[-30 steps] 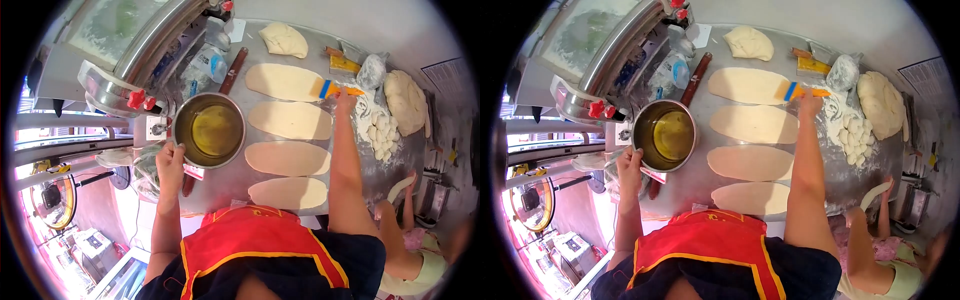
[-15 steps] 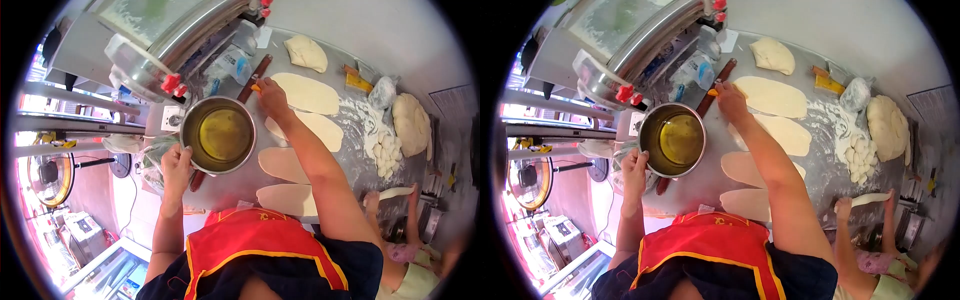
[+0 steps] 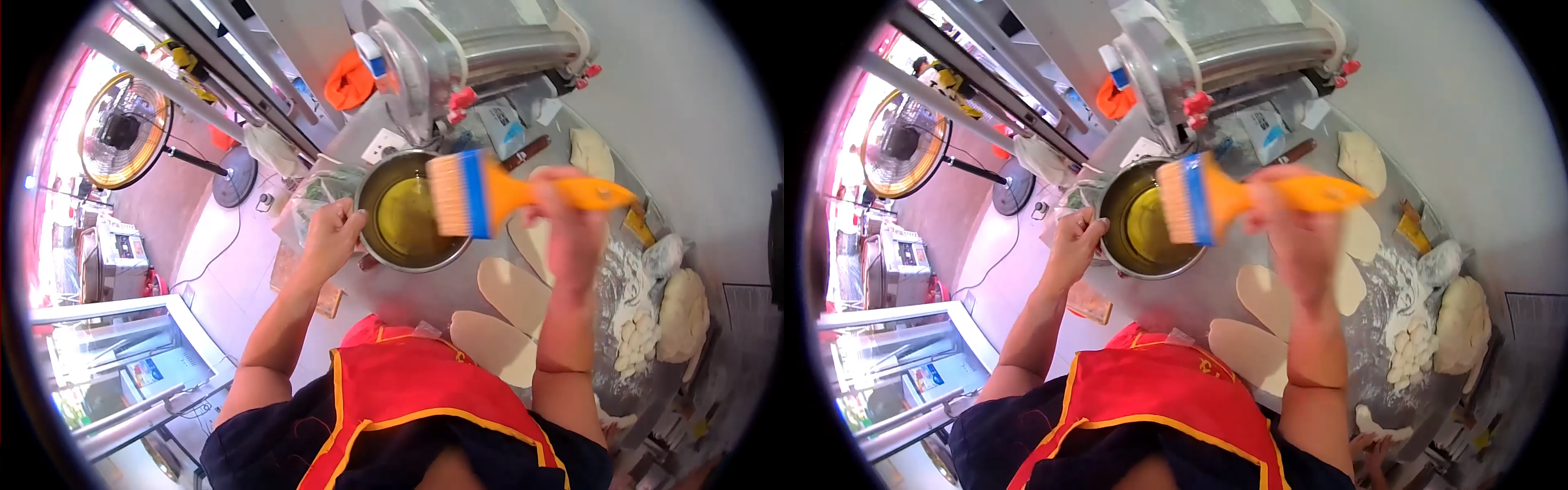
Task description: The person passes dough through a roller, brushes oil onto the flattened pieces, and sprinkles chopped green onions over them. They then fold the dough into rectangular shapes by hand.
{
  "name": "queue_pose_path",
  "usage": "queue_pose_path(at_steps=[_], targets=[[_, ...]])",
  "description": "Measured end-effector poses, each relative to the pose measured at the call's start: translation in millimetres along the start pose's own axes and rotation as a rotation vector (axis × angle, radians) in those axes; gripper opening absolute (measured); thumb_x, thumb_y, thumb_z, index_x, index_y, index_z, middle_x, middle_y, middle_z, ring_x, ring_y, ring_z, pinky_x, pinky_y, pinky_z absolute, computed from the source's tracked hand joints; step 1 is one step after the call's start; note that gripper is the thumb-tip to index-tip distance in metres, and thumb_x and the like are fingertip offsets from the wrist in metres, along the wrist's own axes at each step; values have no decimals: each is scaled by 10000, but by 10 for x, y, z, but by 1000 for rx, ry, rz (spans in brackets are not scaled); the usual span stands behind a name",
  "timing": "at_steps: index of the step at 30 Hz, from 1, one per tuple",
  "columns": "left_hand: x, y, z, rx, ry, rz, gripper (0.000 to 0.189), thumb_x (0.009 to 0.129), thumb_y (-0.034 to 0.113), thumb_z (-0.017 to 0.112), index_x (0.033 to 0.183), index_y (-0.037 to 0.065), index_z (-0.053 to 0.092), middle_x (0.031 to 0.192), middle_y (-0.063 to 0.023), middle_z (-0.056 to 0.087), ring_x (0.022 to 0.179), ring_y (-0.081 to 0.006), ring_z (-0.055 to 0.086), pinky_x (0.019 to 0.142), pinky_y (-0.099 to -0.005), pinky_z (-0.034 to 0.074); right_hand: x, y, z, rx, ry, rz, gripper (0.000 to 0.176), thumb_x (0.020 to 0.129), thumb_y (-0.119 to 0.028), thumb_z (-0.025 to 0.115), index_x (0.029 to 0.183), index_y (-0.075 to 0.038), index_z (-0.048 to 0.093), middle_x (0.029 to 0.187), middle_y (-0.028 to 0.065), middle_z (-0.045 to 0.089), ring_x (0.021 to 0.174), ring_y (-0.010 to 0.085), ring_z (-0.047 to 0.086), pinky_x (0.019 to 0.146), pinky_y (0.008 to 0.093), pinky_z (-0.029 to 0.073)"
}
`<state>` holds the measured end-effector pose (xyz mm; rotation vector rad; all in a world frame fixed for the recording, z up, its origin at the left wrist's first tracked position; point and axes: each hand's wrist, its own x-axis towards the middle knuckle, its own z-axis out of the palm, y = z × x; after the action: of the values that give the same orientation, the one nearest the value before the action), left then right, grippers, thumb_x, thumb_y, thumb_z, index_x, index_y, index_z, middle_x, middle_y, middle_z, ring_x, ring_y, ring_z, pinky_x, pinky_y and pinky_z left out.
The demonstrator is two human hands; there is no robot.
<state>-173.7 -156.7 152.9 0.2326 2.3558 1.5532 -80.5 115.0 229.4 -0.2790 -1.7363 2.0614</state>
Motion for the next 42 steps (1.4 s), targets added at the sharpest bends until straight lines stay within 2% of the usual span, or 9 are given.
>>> queue_pose_path(at_steps=[2, 4, 9, 25, 31, 34, 36, 40, 42], targets=[[-9, -41, -140, -25, 25, 14, 276, 860, 116, 567, 629, -9, 483, 550, -20, 478, 481, -86, 516, 448, -257, 418, 39, 200, 456, -156, -200, 67, 145, 881, -122, 611, 947, 7, 607, 761, 34, 614, 612, 62, 573, 537, 225, 476], [8, -59, -300, -59, 45, 13, 258, 864, 112, 560, 645, -16, 512, 562, -20, 496, 482, -88, 515, 450, -253, 419, 138, 500, 774, -483, -300, -118, 164, 882, -142, 620, 951, 6, 611, 721, 13, 617, 627, 63, 591, 551, 223, 489], [257, -240, -752, -99, 147, 13, 223, 865, 106, 541, 708, -48, 579, 595, -36, 543, 487, -99, 520, 456, -249, 425, 269, 675, 1043, -291, -192, -114, 260, 883, -169, 628, 1073, 0, 573, 833, 70, 633, 649, 98, 600, 566, 233, 491], [1953, -1338, -751, -146, 492, 21, 222, 808, 122, 546, 660, -42, 561, 564, -94, 563, 479, -161, 567, 450, -301, 452, -119, 1304, -42, -395, 153, 241, 277, 932, -111, 534, 1194, -21, 526, 934, 74, 602, 723, 120, 580, 622, 253, 480], [2146, -1519, -465, -107, 498, -44, 249, 796, 149, 543, 670, -60, 591, 592, -120, 599, 523, -194, 575, 519, -328, 452, 20, 1607, -477, -583, 214, 154, 237, 929, -81, 529, 1154, -10, 552, 919, 70, 607, 733, 130, 601, 667, 266, 498], [2370, -1842, -561, -28, 393, -77, 268, 816, 172, 546, 679, -54, 593, 611, -117, 608, 523, -189, 571, 513, -324, 450, 410, 2137, -889, -418, 302, 218, 212, 894, -80, 540, 1096, -29, 579, 888, 90, 634, 757, 177, 622, 695, 305, 500], [2317, -1731, -558, -126, 341, -113, 285, 833, 199, 573, 701, -53, 595, 606, -108, 602, 512, -187, 560, 509, -335, 447, 786, 2509, -1053, -805, 270, 72, 199, 903, -66, 536, 1078, 9, 597, 886, 99, 636, 788, 163, 641, 707, 286, 511], [1962, -1174, -624, -3, 165, -270, 300, 884, 300, 608, 904, 2, 588, 744, -46, 595, 582, -131, 543, 544, -269, 440, 1421, 2646, -879, -1081, 217, -164, 207, 812, -42, 540, 991, 34, 608, 867, 234, 639, 860, 373, 632, 763, 403, 500], [1668, -1026, -532, 341, 374, 89, 270, 883, 261, 614, 949, 1, 584, 741, -61, 598, 571, -134, 533, 532, -275, 432, 1643, 2824, -918, -1180, 161, -108, 177, 774, -35, 515, 912, 28, 607, 883, 241, 635, 856, 410, 610, 753, 455, 479]])
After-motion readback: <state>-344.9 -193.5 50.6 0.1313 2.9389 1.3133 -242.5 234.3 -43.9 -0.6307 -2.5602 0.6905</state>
